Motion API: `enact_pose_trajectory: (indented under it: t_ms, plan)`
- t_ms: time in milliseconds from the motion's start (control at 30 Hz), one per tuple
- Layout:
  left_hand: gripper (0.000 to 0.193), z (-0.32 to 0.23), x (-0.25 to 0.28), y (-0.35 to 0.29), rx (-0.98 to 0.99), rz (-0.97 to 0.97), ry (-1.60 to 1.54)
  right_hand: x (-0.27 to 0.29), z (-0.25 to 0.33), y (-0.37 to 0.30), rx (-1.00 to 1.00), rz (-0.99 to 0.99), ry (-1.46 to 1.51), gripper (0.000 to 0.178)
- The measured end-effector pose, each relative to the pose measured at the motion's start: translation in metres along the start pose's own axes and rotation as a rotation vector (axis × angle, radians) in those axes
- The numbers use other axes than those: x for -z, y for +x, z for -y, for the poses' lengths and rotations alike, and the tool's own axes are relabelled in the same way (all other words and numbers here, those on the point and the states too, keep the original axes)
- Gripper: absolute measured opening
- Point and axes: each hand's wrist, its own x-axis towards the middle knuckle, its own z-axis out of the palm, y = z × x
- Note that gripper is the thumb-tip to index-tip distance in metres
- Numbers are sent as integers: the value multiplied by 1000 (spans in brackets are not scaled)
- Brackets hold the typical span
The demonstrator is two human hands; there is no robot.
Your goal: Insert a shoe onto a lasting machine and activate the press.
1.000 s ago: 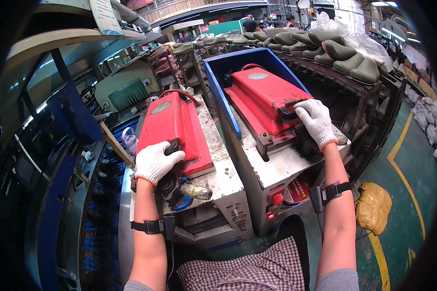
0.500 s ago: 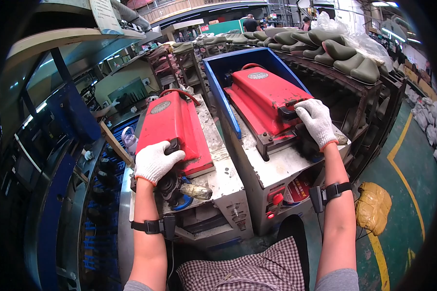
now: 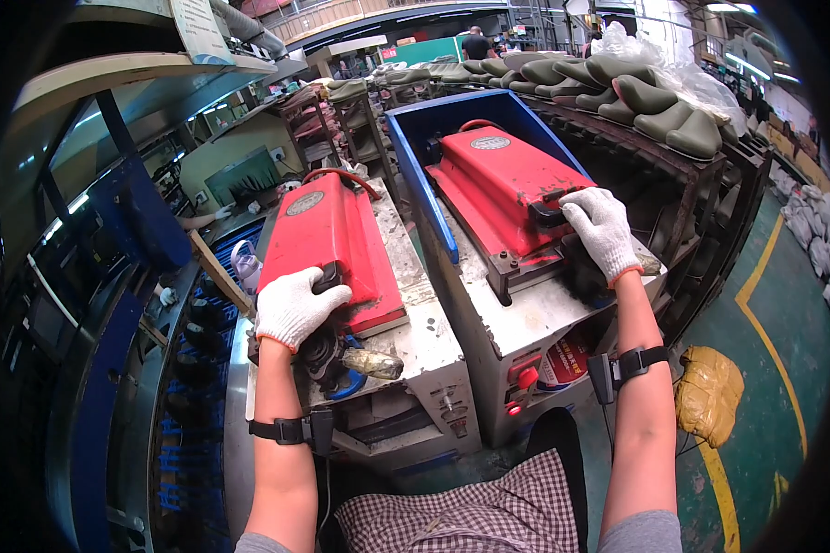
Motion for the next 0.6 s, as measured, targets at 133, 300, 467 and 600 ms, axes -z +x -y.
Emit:
enact_pose_trajectory:
  t_ms: [133,300,467,600]
  plan:
    - [56,1,-1,0,-1,1,0,0,0,0,-8,-4,8,17]
    - [57,1,-1,0,-9,-13,-1,0,0,1,10,1,-15,17]
    - [53,-2,2,-2,13,-1,-15,0,0,0,11,-1,-18,17]
    - [53,-3,2,-2,16,2,-15,0,0,0,9,-3,4,17]
